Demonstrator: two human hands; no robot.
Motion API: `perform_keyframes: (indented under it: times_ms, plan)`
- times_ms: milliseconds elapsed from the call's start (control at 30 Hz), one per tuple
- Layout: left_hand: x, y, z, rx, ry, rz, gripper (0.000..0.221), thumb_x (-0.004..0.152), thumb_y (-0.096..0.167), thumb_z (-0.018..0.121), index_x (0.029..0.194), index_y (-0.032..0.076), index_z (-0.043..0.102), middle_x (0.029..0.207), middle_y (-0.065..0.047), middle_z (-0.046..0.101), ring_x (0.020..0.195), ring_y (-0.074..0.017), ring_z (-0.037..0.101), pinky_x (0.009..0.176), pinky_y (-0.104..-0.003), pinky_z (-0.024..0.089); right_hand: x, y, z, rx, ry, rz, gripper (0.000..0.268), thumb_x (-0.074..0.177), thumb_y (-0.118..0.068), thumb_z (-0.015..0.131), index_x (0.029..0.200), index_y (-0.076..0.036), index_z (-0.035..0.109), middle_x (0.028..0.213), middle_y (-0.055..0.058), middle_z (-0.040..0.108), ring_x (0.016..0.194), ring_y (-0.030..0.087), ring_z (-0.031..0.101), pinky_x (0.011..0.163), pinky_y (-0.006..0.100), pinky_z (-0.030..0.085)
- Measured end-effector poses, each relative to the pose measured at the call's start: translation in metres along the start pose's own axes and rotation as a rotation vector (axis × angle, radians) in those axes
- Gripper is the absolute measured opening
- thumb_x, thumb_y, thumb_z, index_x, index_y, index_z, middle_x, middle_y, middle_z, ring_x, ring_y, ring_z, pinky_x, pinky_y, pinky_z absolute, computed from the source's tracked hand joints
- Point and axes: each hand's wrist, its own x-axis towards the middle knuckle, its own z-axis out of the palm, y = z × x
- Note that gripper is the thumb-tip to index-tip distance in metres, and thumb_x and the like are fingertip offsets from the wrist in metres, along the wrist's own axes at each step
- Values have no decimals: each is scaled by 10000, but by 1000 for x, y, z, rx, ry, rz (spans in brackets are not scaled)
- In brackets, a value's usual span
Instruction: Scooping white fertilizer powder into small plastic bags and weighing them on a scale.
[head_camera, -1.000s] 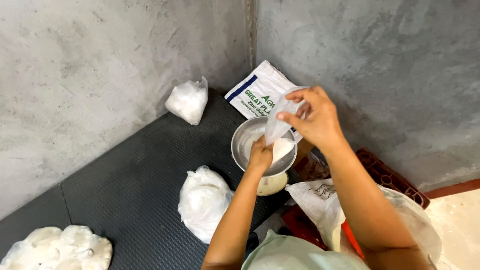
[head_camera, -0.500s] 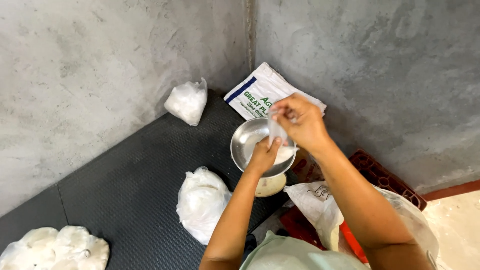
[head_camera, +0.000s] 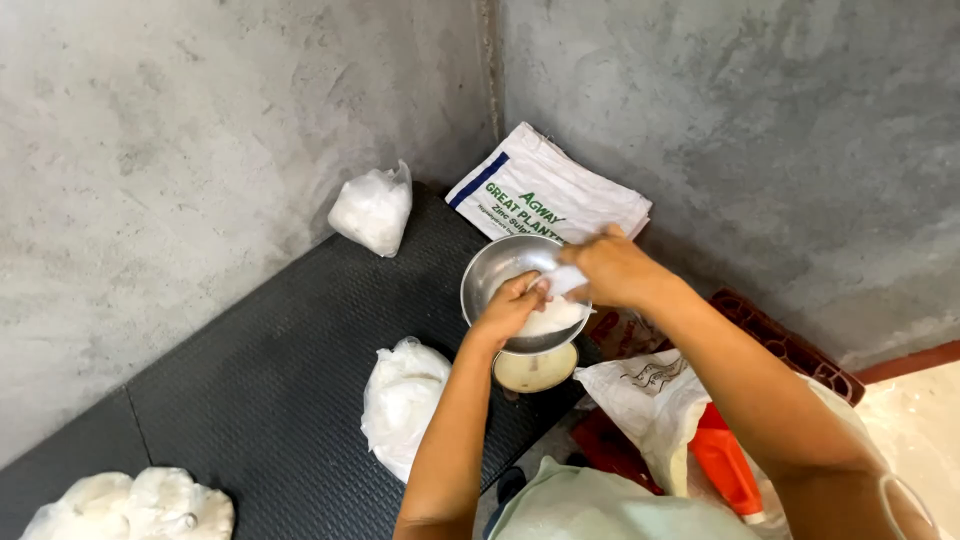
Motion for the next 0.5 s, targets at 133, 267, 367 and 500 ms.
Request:
perform_keyframes:
  times_ms: [133, 267, 367, 500]
  plan:
    - [-19, 45, -3, 294, -93, -16, 210, 981, 256, 753, 1001, 48, 728, 899, -49, 686, 841, -137, 593, 775, -309, 494, -39, 26, 11, 429, -303, 189, 206, 940, -287, 683, 1050, -133, 764, 857, 49, 704, 869, 235, 668, 787, 383, 534]
    - [-14, 53, -2, 624, -65, 507, 56, 908, 166, 759, 910, 112, 746, 958, -15, 677, 922, -207, 652, 835, -347, 513, -77, 16, 31, 1389, -185, 265, 264, 1037, -223, 579, 1006, -8, 729, 707, 3, 572, 680, 163, 527, 667, 349, 465]
    - [-23, 97, 8, 765, 17, 570, 71, 870, 139, 755, 937, 122, 738, 953, -28, 673, 877, -235, 666, 797, -361, 519, -87, -17, 34, 1913, -35, 185, 253, 1055, -184, 569, 1062, 18, 720, 676, -2, 512, 642, 161, 507, 689, 365, 481]
    - [-40, 148, 29, 942, 73, 575, 57, 906, 94, 760, 945, 99, 718, 967, -54, 665, 878, -265, 679, 761, -382, 526, -81, -64, 44, 2326, -87, -162, 253, 1068, -187, 586, 1185, 1, 709, 701, 1, 480, 707, 178, 532, 744, 392, 496]
